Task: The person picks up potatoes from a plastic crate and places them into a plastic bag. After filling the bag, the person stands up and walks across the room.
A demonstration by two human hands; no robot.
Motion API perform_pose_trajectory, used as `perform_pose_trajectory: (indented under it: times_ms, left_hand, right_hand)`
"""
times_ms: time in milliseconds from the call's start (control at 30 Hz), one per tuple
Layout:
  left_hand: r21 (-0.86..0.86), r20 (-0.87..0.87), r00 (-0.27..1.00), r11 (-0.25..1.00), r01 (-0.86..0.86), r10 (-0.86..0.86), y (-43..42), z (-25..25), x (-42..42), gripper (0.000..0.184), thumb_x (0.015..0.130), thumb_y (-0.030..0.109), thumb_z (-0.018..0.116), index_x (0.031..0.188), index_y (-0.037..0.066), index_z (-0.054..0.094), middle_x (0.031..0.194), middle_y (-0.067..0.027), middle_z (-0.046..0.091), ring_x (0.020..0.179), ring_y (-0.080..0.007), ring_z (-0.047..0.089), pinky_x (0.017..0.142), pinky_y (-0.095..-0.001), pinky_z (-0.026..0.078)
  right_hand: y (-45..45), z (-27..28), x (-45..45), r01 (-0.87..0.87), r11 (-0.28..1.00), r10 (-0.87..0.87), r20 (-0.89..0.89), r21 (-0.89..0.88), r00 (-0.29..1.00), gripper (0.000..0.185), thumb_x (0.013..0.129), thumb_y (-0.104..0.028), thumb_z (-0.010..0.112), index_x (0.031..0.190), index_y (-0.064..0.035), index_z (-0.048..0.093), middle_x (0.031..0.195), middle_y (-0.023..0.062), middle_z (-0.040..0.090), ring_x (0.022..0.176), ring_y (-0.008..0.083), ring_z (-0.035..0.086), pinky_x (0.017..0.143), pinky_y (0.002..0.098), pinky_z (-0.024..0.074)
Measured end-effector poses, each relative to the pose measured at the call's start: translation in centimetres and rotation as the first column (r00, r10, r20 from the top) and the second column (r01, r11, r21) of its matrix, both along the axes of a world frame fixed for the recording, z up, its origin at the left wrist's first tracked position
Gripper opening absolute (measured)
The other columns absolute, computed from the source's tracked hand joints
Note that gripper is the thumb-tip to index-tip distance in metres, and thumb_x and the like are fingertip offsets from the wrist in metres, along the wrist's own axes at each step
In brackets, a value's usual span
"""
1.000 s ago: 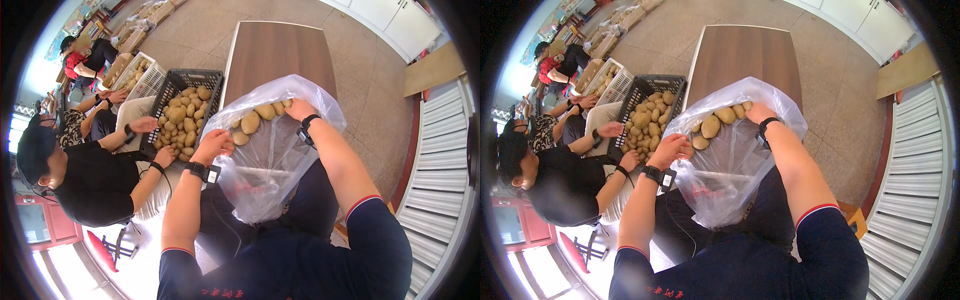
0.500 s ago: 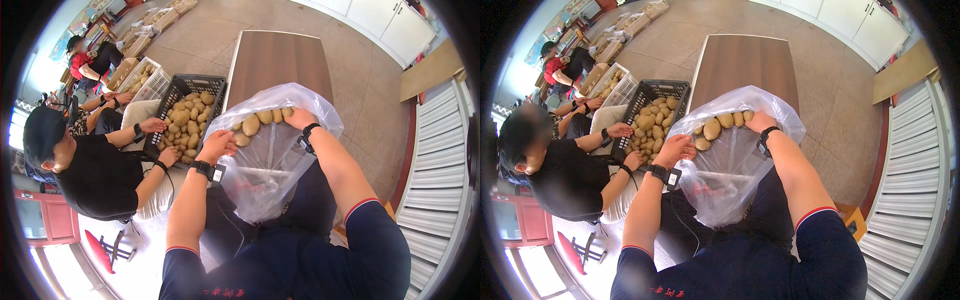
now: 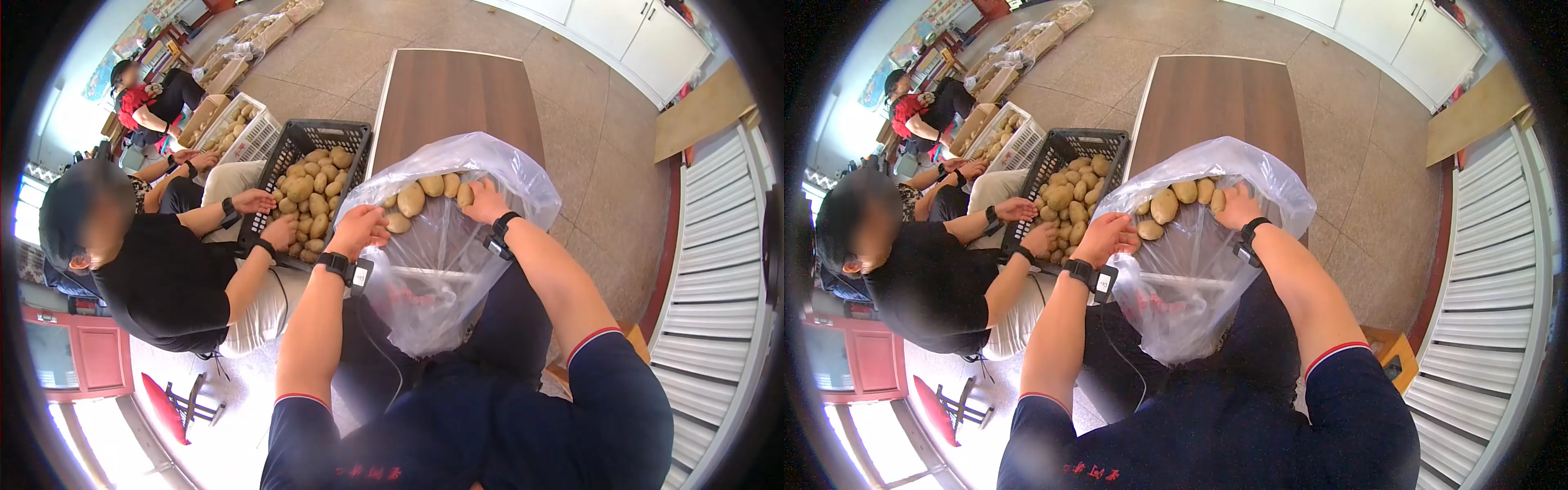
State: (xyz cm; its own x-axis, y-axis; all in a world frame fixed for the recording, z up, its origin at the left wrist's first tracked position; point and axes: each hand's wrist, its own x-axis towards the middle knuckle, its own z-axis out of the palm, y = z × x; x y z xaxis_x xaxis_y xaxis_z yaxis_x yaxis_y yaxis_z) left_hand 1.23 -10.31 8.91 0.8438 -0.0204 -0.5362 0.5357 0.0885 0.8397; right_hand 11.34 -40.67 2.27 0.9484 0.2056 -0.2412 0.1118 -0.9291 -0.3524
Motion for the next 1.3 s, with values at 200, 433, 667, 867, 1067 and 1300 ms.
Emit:
perform_pose_trajectory:
  times_ms: [200,433,667,867,1067,1300]
  left_hand:
    - [0.002,-0.004,1.0,1.0,0.001,-0.001,-0.1,0.1,-0.1,0.029,0.095,0.024,0.056,0.112,0.0,0.05,0.096,-0.0132,0.06,0.074,-0.0214,0.065,0.064,-0.0329,0.058]
    - [-0.023,0.023,0.999,0.999,-0.025,0.026,0.3,0.4,-0.9,0.031,0.094,0.023,0.057,0.114,0.0,0.05,0.096,-0.0122,0.06,0.073,-0.0214,0.065,0.064,-0.0335,0.058]
    - [-0.036,0.039,0.997,0.997,-0.065,0.066,0.8,0.8,-2.0,0.031,0.093,0.022,0.057,0.114,0.0,0.05,0.096,-0.012,0.061,0.072,-0.0207,0.064,0.062,-0.0325,0.057]
    - [-0.035,0.068,0.994,0.996,-0.081,0.083,1.4,0.3,-2.3,0.027,0.093,0.023,0.055,0.109,0.0,0.054,0.092,-0.0098,0.059,0.07,-0.0191,0.062,0.062,-0.0329,0.056]
    - [0.001,0.084,0.993,0.996,-0.085,0.085,0.9,0.4,-2.3,0.03,0.093,0.024,0.056,0.109,-0.001,0.055,0.092,-0.011,0.059,0.071,-0.0199,0.061,0.062,-0.0344,0.057]
    - [0.004,0.12,0.989,0.996,-0.092,0.091,0.7,-0.4,-2.1,0.026,0.089,0.022,0.054,0.101,0.0,0.057,0.084,-0.0114,0.062,0.06,-0.0213,0.064,0.05,-0.0349,0.055]
  right_hand:
    - [0.9,0.8,-2.6,0.013,0.995,0.0,-0.13,0.096,0.991,0.072,0.071,-0.03,0.07,0.133,-0.0059,0.042,0.138,0.0256,0.035,0.123,0.0428,0.044,0.103,0.0444,0.0395]
    - [1.1,-0.8,-5.4,-0.126,0.972,0.137,-0.046,0.197,0.989,0.086,0.07,-0.027,0.076,0.138,0.002,0.032,0.14,0.0304,0.028,0.124,0.0462,0.043,0.104,0.0419,0.0397]
    - [1.8,-1.1,-8.3,-0.055,0.98,0.038,0.089,0.192,0.995,0.07,0.073,-0.019,0.073,0.128,0.0008,0.034,0.13,0.0303,0.036,0.106,0.0477,0.055,0.091,0.0498,0.0471]
    - [2.1,-0.8,-8.4,0.106,0.99,-0.112,0.049,0.097,0.993,0.058,0.075,-0.017,0.071,0.117,0.0031,0.036,0.116,0.029,0.049,0.096,0.0471,0.06,0.084,0.0502,0.05]
    - [2.3,-0.6,-9.0,0.107,0.975,-0.126,0.083,0.194,0.989,0.058,0.07,-0.02,0.075,0.115,0.0044,0.046,0.107,0.0276,0.06,0.106,0.0425,0.057,0.088,0.0478,0.0488]
    - [2.2,-1.4,-8.9,-0.026,0.992,0.021,0.04,0.126,0.999,0.053,0.075,-0.026,0.069,0.113,0.0047,0.049,0.106,0.0301,0.061,0.1,0.0448,0.059,0.085,0.0494,0.0484]
